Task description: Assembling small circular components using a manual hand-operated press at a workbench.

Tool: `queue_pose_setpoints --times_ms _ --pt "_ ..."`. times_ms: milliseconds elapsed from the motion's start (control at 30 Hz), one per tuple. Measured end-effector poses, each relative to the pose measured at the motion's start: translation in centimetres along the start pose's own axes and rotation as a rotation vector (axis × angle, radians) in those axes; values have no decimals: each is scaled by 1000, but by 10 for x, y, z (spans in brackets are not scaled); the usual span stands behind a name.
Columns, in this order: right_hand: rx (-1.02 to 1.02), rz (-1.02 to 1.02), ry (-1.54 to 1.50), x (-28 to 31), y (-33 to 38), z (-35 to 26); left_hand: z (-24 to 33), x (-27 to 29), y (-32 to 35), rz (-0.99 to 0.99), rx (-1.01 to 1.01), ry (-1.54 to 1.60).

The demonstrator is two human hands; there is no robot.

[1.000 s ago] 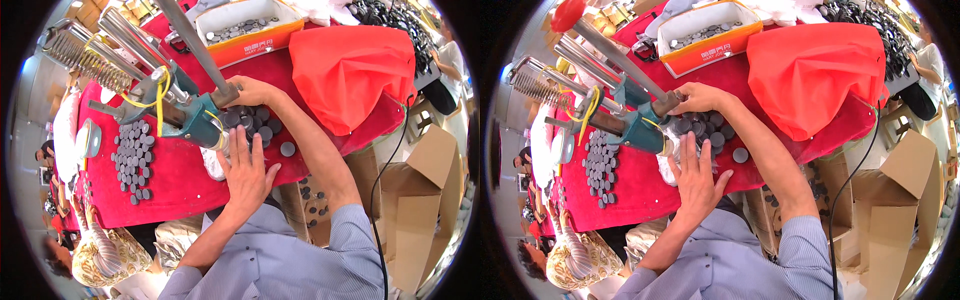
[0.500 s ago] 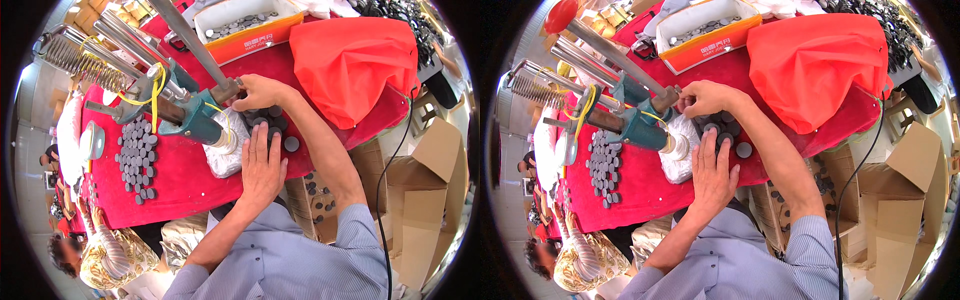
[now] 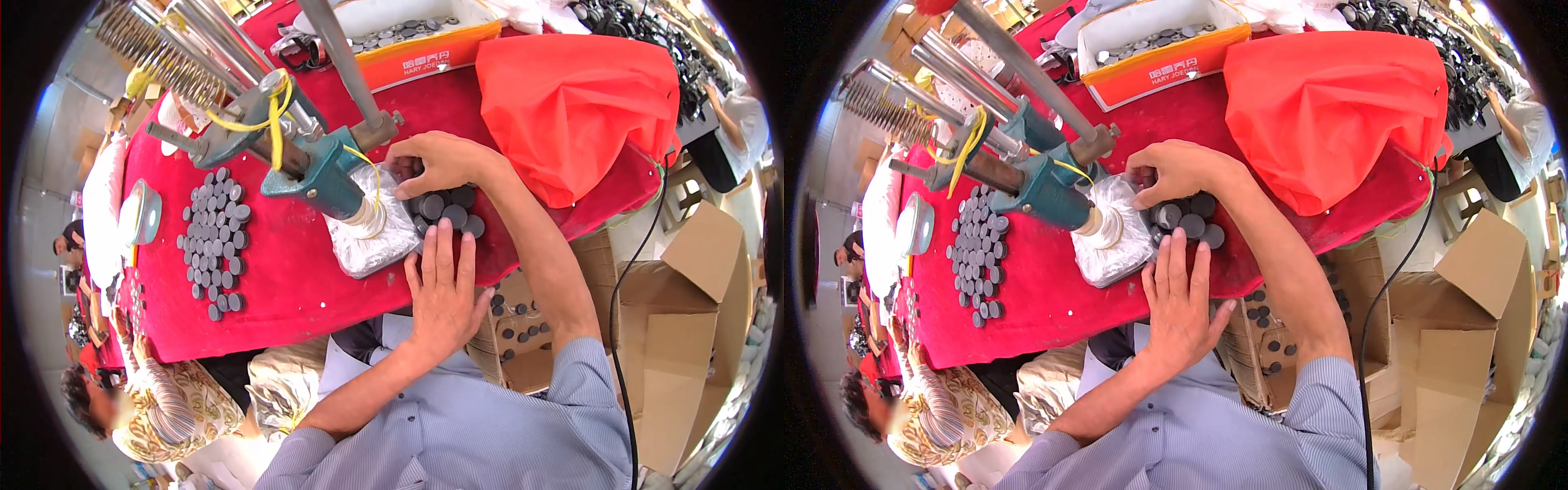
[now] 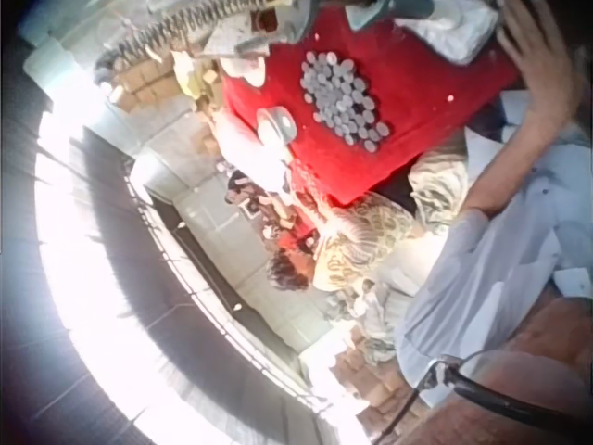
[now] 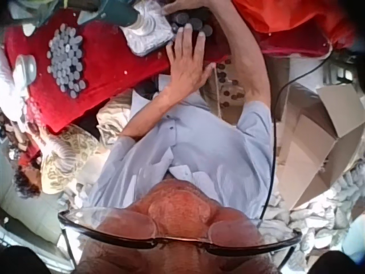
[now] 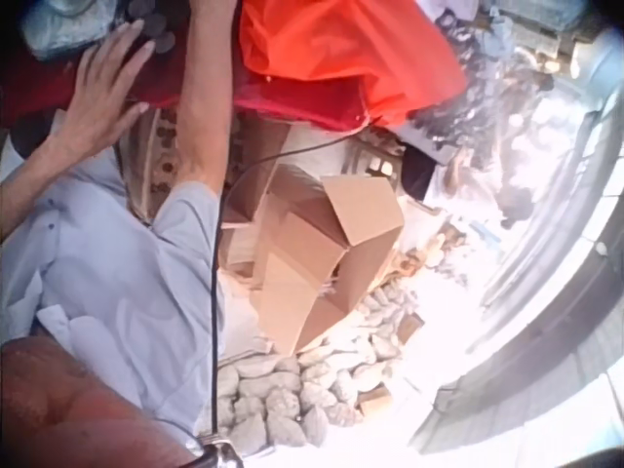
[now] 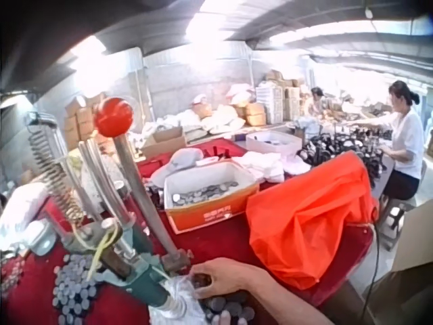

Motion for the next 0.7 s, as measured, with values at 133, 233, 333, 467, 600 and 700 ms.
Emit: queue_pose_setpoints --times_ms 133,233,333,467,600,700 --pt "-1 13 18 -1 18 -9 -3 -3 -2 46 -5 17" --pt "8 17 94 -6 34 -14 -4 -8 -1 59 -23 -34" --pt "41 25 172 -8 44 -19 -7 -16 -1 68 -36 -49" --pt "12 16 263 -11 59 -22 -6 -29 -6 115 -70 -141" --pt "-100 6 219 -4 82 -24 -4 -40 -7 102 -175 -226" --pt "-135 54 204 -2 106 -23 6 -49 -7 105 -227 -162"
Point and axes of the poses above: each hand's wrist, its own y-axis away from the middle knuckle, its own x-axis out of the back of the hand, z = x × y, the point moved 3 cm from there along -y, towards the middle knuckle, and after that the axes turned 13 degrees about y, right-handed, at the moved point
